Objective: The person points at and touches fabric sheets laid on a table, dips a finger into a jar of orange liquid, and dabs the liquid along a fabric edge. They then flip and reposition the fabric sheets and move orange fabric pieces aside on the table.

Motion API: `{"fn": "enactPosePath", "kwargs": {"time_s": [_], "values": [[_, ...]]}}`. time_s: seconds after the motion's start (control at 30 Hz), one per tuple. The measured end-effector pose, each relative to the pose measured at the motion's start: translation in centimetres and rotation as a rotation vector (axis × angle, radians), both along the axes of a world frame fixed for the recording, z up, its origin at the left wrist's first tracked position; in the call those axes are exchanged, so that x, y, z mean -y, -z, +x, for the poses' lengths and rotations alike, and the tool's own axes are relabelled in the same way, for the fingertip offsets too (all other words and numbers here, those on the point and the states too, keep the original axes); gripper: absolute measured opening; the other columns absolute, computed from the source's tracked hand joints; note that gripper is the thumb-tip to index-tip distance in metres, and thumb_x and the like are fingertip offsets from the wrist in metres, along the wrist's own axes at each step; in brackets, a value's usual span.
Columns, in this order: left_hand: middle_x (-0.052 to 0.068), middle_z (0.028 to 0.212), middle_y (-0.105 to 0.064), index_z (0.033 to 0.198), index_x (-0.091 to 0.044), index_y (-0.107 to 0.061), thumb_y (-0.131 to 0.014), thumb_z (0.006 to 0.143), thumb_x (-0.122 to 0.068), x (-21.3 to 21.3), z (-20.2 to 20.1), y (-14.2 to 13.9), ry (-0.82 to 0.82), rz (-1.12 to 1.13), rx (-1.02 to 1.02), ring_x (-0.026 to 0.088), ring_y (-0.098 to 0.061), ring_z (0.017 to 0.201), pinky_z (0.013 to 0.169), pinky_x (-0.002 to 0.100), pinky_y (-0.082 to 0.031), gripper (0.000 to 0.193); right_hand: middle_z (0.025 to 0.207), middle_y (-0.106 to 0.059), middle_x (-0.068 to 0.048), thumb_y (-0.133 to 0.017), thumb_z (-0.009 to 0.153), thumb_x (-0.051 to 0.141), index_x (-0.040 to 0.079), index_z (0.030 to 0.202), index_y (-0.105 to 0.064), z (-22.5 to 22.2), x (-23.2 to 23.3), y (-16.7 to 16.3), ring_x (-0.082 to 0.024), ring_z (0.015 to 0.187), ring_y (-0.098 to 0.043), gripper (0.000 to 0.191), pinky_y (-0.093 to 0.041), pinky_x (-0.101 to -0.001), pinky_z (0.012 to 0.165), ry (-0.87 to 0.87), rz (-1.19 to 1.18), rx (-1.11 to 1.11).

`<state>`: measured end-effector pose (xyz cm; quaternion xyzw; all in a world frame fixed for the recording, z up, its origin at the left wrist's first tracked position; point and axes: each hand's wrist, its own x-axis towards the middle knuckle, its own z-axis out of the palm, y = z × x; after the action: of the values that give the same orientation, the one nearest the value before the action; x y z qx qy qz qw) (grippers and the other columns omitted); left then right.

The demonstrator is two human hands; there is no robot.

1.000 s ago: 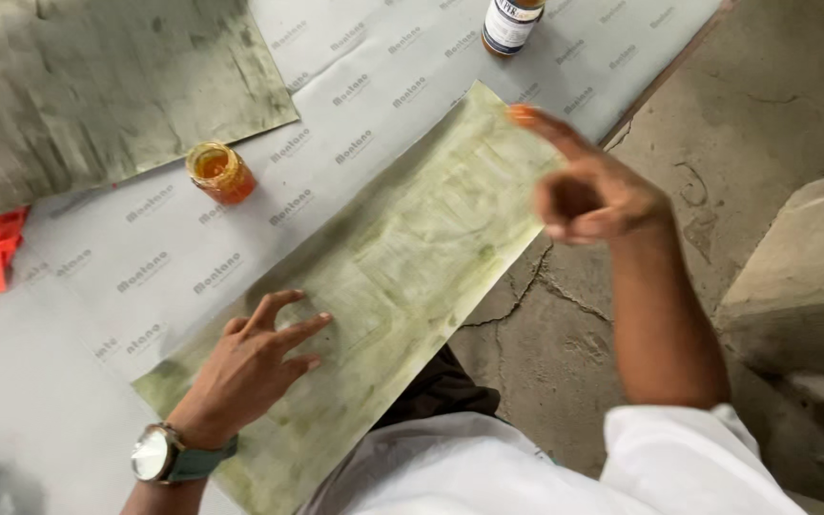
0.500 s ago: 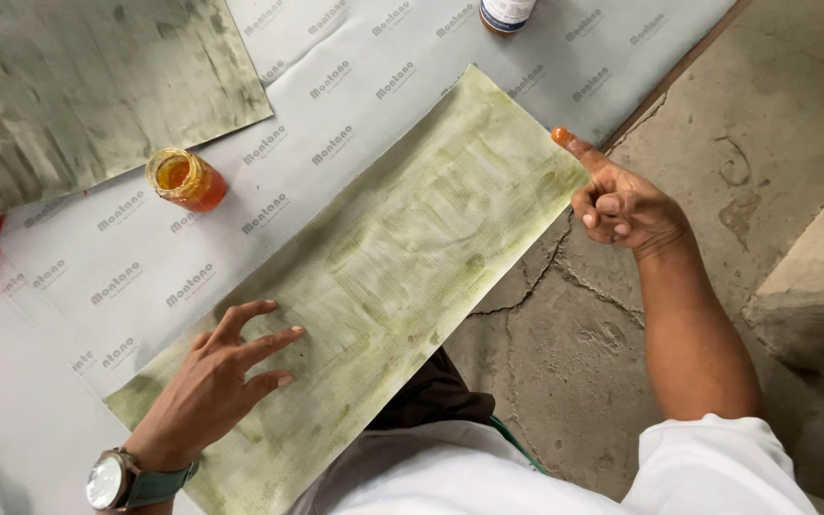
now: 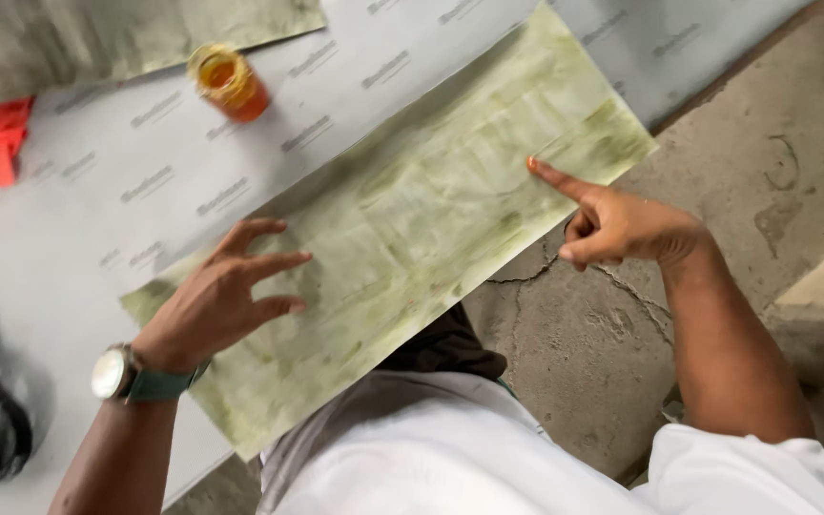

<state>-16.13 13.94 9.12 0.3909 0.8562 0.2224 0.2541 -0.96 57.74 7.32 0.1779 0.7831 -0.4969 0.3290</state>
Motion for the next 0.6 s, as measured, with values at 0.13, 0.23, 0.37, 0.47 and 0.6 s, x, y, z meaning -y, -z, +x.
{"fn": "enactPosePath", "kwargs": {"time_s": [0.13, 0.23, 0.37, 0.47, 0.6], "values": [[0.01, 0.154, -0.041, 0.129, -0.022, -0.071, -0.081, 0.079, -0.034, 1.4, -0.4, 0.8, 0.012, 0.022, 0.014, 0.033, -0.056, 0.128, 0.097, 0.045, -0.052, 0.052, 0.08, -0.067, 0.005, -0.069, 0.068, 0.01, 0.043, 0.165, -0.003, 0.3, 6.4, -0.7, -0.011, 0.056, -0.051, 0.122, -0.053, -0.0281, 0.054, -0.151, 0.027, -0.04], [0.009, 0.157, -0.037, 0.131, -0.023, -0.07, -0.08, 0.08, -0.035, 2.0, -0.8, 1.3, 0.013, -0.032, 0.048, 0.032, -0.056, 0.127, 0.1, 0.046, -0.05, 0.053, 0.072, -0.063, -0.004, -0.069, 0.071, 0.012, 0.048, 0.162, 0.002, 0.4, 11.8, -1.2, -0.015, 0.057, -0.05, 0.121, -0.054, -0.0312, 0.06, -0.279, 0.145, 0.026], [0.008, 0.158, -0.033, 0.133, -0.024, -0.068, -0.078, 0.085, -0.039, 2.6, -1.6, 1.9, 0.062, -0.042, 0.077, 0.031, -0.059, 0.122, 0.107, 0.046, -0.044, 0.051, 0.064, -0.066, -0.01, -0.072, 0.074, 0.017, 0.053, 0.163, 0.008, 0.2, 18.8, -2.3, -0.019, 0.057, -0.057, 0.125, -0.056, -0.0348, 0.066, -0.429, 0.273, 0.085], [0.006, 0.159, -0.034, 0.133, -0.026, -0.068, -0.078, 0.087, -0.029, 3.2, -1.9, 2.6, 0.059, -0.05, 0.073, 0.03, -0.06, 0.124, 0.108, 0.046, -0.043, 0.047, 0.067, -0.07, -0.009, -0.072, 0.076, 0.019, 0.054, 0.162, 0.009, -0.4, 23.5, -3.5, -0.021, 0.06, -0.064, 0.123, -0.059, -0.0369, 0.07, -0.518, 0.352, 0.115], [0.006, 0.157, -0.038, 0.135, -0.028, -0.069, -0.075, 0.08, -0.009, 4.1, -2.3, 4.1, 0.125, 0.043, -0.012, 0.031, -0.059, 0.125, 0.108, 0.043, -0.046, 0.059, 0.072, -0.071, -0.012, -0.069, 0.079, 0.018, 0.051, 0.158, 0.012, -1.1, 28.7, -5.3, -0.026, 0.063, -0.065, 0.119, -0.061, -0.0402, 0.072, -0.594, 0.424, 0.183]]}}
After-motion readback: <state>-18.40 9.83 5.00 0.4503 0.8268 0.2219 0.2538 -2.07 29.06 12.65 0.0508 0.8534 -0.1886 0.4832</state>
